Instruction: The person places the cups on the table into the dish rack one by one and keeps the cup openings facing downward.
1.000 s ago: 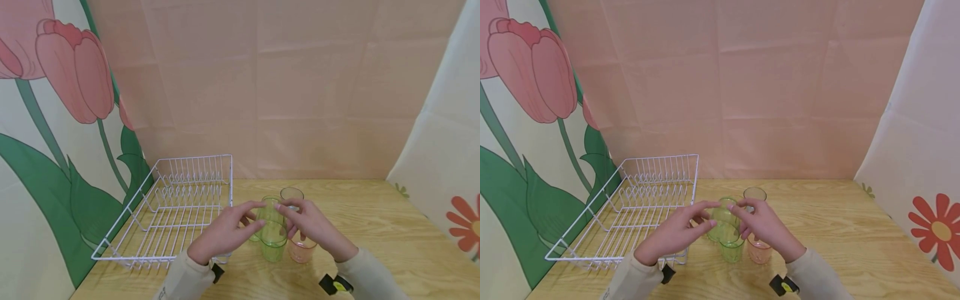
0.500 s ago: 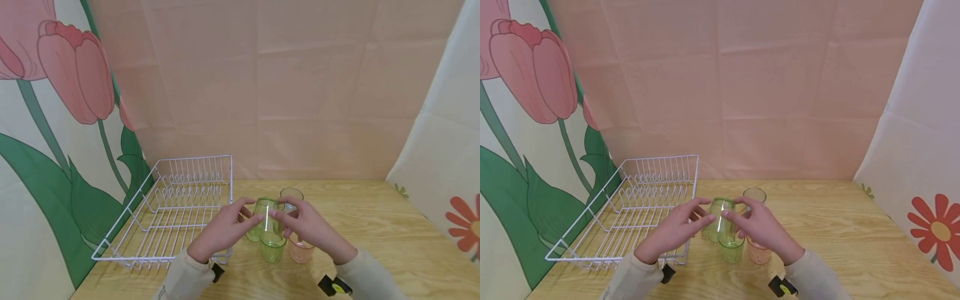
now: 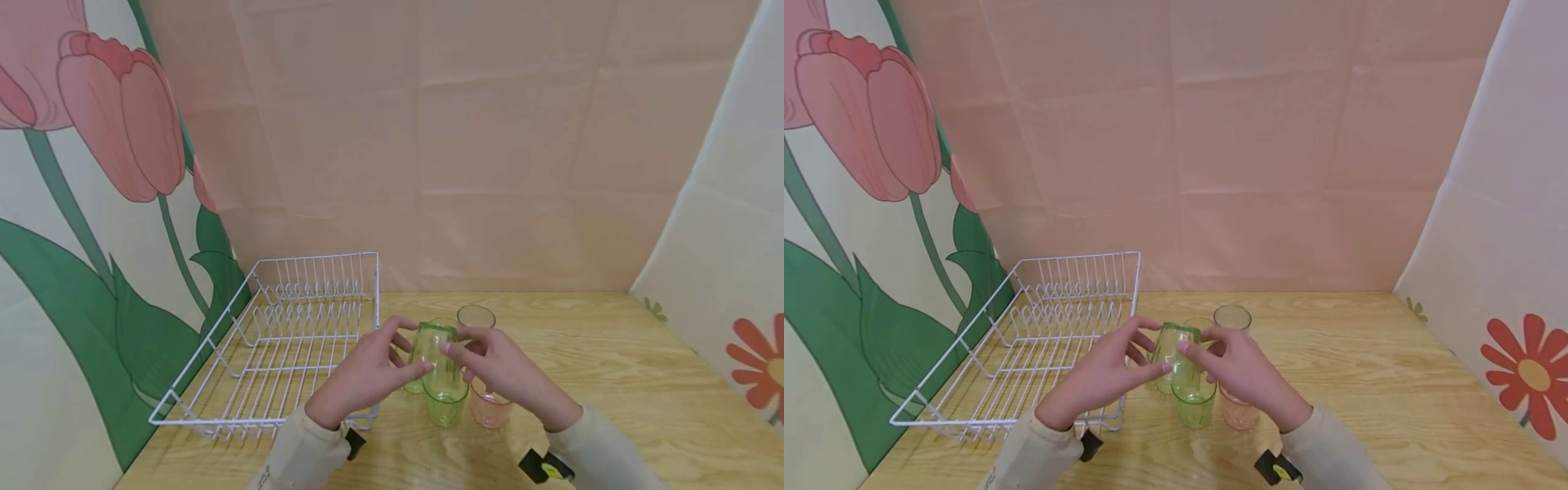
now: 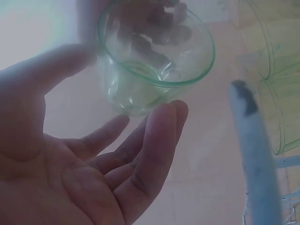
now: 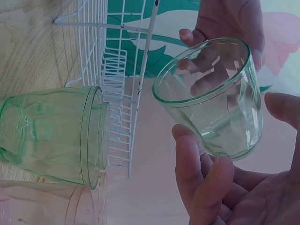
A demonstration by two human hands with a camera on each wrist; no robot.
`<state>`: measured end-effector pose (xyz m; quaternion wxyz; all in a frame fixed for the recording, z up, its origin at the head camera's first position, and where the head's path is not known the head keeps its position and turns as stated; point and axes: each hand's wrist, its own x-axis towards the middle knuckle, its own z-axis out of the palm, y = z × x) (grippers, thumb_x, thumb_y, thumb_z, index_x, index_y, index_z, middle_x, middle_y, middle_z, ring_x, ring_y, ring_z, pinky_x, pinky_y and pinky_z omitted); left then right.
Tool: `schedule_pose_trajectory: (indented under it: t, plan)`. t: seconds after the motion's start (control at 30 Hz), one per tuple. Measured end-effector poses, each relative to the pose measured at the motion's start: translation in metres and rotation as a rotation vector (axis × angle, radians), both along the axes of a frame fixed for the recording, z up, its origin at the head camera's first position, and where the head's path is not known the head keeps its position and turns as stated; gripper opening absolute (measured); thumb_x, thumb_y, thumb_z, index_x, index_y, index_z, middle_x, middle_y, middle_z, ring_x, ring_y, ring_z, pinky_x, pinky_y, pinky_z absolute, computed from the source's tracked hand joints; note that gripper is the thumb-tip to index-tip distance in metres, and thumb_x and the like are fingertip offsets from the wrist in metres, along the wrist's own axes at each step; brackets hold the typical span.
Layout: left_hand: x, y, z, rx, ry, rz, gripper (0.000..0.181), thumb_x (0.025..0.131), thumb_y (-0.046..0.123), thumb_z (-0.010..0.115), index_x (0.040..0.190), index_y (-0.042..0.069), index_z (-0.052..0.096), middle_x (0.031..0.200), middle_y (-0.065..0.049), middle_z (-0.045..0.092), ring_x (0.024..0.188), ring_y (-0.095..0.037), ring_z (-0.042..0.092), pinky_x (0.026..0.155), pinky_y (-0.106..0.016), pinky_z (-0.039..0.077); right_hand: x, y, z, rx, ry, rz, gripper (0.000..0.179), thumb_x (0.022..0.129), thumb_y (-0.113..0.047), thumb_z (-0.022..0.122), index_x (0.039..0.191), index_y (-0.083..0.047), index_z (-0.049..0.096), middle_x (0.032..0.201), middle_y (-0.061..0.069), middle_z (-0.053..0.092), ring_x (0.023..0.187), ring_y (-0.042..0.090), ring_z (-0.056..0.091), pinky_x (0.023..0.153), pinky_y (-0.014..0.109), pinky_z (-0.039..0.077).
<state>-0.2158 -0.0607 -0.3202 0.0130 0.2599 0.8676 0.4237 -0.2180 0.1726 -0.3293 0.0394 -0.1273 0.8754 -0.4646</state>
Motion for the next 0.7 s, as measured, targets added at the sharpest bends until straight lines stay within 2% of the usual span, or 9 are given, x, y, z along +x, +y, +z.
schedule_pose_trajectory:
  t: [0.17, 0.37, 0.53, 0.7]
  plan:
    - [0.0006, 0.0004, -0.0003, -0.002, 0.005, -0.008, 0.061, 0.085, 0.042, 0.079, 0.135, 0.02, 0.051, 0.111, -0.002, 0.067, 0.085, -0.01, 0.065, 0.069, -0.029, 0.054, -0.0007, -0.0009, -0.0027, 0.008, 0.03, 0.026, 0.053, 0.095, -0.046, 0.065, 0.124, -0.002, 0.063, 0.089, 0.007, 0.074, 0.072, 0.024, 0.064, 0.05, 0.034, 0.05]
    - [0.0001, -0.0002, -0.0014, -0.003, -0.016, -0.018, 0.059, 0.086, 0.037, 0.079, 0.135, 0.02, 0.05, 0.112, -0.001, 0.065, 0.086, -0.01, 0.064, 0.069, -0.028, 0.054, 0.0009, -0.0013, -0.0045, 0.036, 0.068, 0.028, 0.062, 0.092, -0.046, 0.07, 0.132, 0.0, 0.058, 0.093, 0.006, 0.073, 0.079, 0.018, 0.067, 0.067, 0.034, 0.054]
    - [-0.0014, -0.0047, -0.0019, -0.005, -0.033, -0.035, 0.051, 0.093, 0.041, 0.07, 0.136, 0.021, 0.051, 0.112, -0.001, 0.064, 0.088, -0.012, 0.063, 0.069, -0.028, 0.055, 0.0028, -0.0018, -0.0055, 0.038, 0.102, 0.046, 0.057, 0.09, -0.044, 0.073, 0.128, -0.004, 0.061, 0.091, 0.003, 0.071, 0.079, 0.018, 0.067, 0.067, 0.034, 0.054]
    - [-0.0026, -0.009, 0.0002, -0.003, -0.064, -0.046, 0.047, 0.096, 0.047, 0.065, 0.134, 0.021, 0.053, 0.108, 0.002, 0.064, 0.09, -0.016, 0.063, 0.073, -0.032, 0.054, 0.0072, -0.0031, -0.0057, 0.007, 0.139, 0.108, 0.047, 0.089, -0.04, 0.075, 0.122, -0.008, 0.064, 0.088, 0.003, 0.071, 0.077, 0.022, 0.068, 0.067, 0.032, 0.054]
